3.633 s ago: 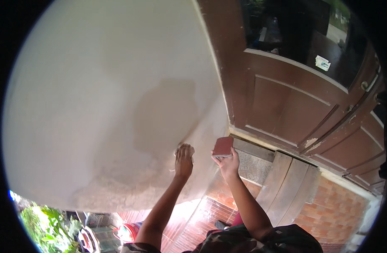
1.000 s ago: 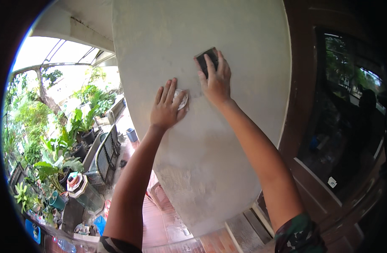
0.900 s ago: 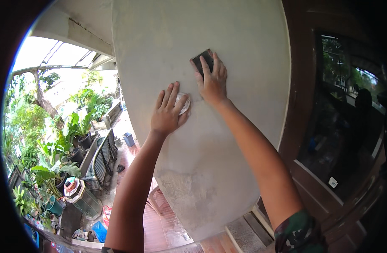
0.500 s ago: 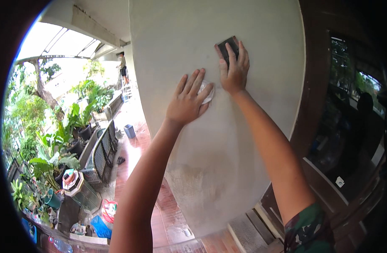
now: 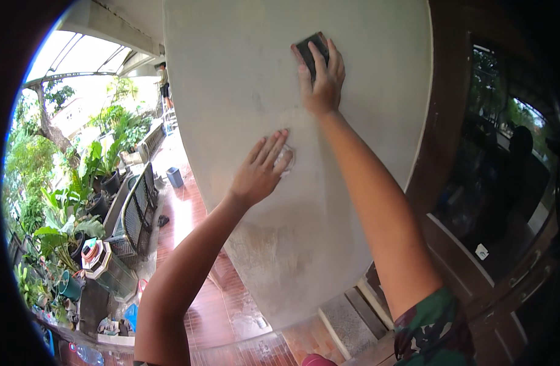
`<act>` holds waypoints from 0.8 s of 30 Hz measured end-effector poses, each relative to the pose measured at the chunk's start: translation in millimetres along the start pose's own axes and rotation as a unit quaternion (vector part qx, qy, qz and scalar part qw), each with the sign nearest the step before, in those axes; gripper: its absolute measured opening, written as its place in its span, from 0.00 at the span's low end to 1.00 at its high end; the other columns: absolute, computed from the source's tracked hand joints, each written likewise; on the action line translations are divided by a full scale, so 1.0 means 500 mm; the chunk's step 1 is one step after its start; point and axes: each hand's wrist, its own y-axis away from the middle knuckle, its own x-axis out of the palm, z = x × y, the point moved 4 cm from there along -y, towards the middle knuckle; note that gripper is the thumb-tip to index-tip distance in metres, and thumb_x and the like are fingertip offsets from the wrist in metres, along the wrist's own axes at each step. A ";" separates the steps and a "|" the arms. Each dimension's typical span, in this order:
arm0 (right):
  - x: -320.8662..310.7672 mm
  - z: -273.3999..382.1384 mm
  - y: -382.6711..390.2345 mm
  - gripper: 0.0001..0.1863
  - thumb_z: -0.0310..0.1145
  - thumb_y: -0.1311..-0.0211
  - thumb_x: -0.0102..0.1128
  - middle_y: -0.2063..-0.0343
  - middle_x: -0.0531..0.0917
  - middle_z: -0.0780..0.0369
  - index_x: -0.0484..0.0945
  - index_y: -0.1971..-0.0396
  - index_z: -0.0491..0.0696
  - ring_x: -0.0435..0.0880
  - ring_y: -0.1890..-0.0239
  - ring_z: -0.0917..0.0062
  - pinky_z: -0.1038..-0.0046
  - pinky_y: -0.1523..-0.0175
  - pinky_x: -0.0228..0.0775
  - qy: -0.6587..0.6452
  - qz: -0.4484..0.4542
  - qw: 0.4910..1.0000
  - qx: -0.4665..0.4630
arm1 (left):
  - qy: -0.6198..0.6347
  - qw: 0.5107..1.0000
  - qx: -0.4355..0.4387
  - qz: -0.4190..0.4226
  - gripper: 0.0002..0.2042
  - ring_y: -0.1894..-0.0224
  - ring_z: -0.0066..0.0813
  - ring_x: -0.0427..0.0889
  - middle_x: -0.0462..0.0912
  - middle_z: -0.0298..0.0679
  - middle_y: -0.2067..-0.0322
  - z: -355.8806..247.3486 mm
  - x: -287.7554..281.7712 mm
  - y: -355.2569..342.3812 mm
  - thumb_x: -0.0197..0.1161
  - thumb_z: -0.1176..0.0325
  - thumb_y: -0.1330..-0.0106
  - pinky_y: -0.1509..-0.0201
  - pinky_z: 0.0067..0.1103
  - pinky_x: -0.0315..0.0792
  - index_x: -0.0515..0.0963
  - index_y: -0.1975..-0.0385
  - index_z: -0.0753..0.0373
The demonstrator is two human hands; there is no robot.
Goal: The person sands a vertical wall column using a sanding block in one hand and a cloth in the other. They alternate between rubbing the surface with the cloth and sanding with the block, working on different sections of the column.
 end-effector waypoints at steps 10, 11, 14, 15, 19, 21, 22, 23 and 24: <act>0.005 -0.004 -0.003 0.28 0.53 0.32 0.57 0.30 0.64 0.53 0.75 0.36 0.58 0.62 0.30 0.53 0.47 0.27 0.51 -0.018 -0.023 1.000 0.006 | -0.062 0.996 0.064 -0.002 0.28 0.22 0.38 0.56 0.58 0.44 0.24 -0.016 -0.010 0.086 0.64 0.60 0.34 0.20 0.41 0.51 0.71 0.34 0.59; 0.005 -0.004 -0.004 0.28 0.53 0.32 0.57 0.30 0.64 0.53 0.75 0.36 0.57 0.62 0.30 0.53 0.47 0.27 0.52 -0.020 -0.024 0.999 0.007 | -0.044 0.998 0.032 -0.035 0.27 0.22 0.37 0.57 0.60 0.43 0.25 0.017 -0.031 0.066 0.63 0.62 0.34 0.21 0.42 0.52 0.71 0.34 0.58; 0.004 -0.005 -0.005 0.27 0.53 0.31 0.57 0.30 0.63 0.53 0.75 0.37 0.56 0.61 0.30 0.53 0.48 0.27 0.52 -0.022 -0.024 0.999 0.008 | -0.069 0.987 -0.079 -0.120 0.26 0.24 0.37 0.61 0.66 0.41 0.28 0.146 -0.114 -0.016 0.62 0.66 0.33 0.23 0.43 0.55 0.72 0.34 0.56; 0.004 -0.005 -0.004 0.27 0.52 0.31 0.57 0.30 0.63 0.53 0.75 0.37 0.56 0.61 0.30 0.53 0.48 0.27 0.52 -0.023 -0.024 0.999 0.006 | -0.102 0.979 -0.100 -0.146 0.25 0.25 0.38 0.62 0.66 0.41 0.28 0.189 -0.147 -0.042 0.62 0.68 0.33 0.24 0.43 0.56 0.73 0.34 0.56; 0.004 -0.004 -0.002 0.28 0.52 0.31 0.57 0.29 0.63 0.53 0.75 0.37 0.55 0.61 0.29 0.53 0.49 0.27 0.52 -0.013 -0.021 1.000 0.008 | -0.102 0.945 -0.155 -0.269 0.23 0.26 0.43 0.64 0.66 0.43 0.28 0.248 -0.210 -0.099 0.60 0.70 0.35 0.25 0.44 0.57 0.74 0.38 0.59; 0.003 -0.003 -0.001 0.28 0.53 0.31 0.56 0.29 0.63 0.53 0.75 0.37 0.55 0.61 0.29 0.53 0.49 0.27 0.52 -0.014 -0.020 1.000 0.009 | -0.084 0.955 -0.162 -0.235 0.21 0.25 0.43 0.63 0.66 0.45 0.28 0.223 -0.193 -0.090 0.60 0.66 0.36 0.24 0.42 0.56 0.75 0.41 0.59; 0.003 -0.002 -0.001 0.28 0.54 0.30 0.55 0.29 0.63 0.53 0.75 0.36 0.55 0.61 0.29 0.53 0.49 0.27 0.52 -0.014 -0.018 1.000 0.010 | -0.073 0.960 -0.171 -0.211 0.21 0.25 0.43 0.63 0.66 0.46 0.28 0.201 -0.176 -0.074 0.61 0.65 0.36 0.23 0.42 0.55 0.75 0.43 0.60; 0.003 -0.001 -0.001 0.28 0.54 0.30 0.55 0.29 0.63 0.53 0.75 0.36 0.55 0.61 0.29 0.53 0.49 0.27 0.52 -0.014 -0.015 1.000 0.012 | -0.045 0.966 -0.153 -0.205 0.20 0.25 0.46 0.63 0.66 0.49 0.28 0.178 -0.161 -0.056 0.61 0.65 0.36 0.24 0.43 0.57 0.74 0.44 0.60; 0.002 -0.001 -0.001 0.28 0.55 0.30 0.54 0.29 0.63 0.53 0.75 0.36 0.55 0.61 0.29 0.53 0.49 0.27 0.52 -0.013 -0.014 1.000 0.012 | -0.038 0.971 -0.144 -0.186 0.19 0.25 0.46 0.63 0.65 0.49 0.28 0.158 -0.142 -0.035 0.61 0.65 0.36 0.25 0.43 0.57 0.75 0.45 0.60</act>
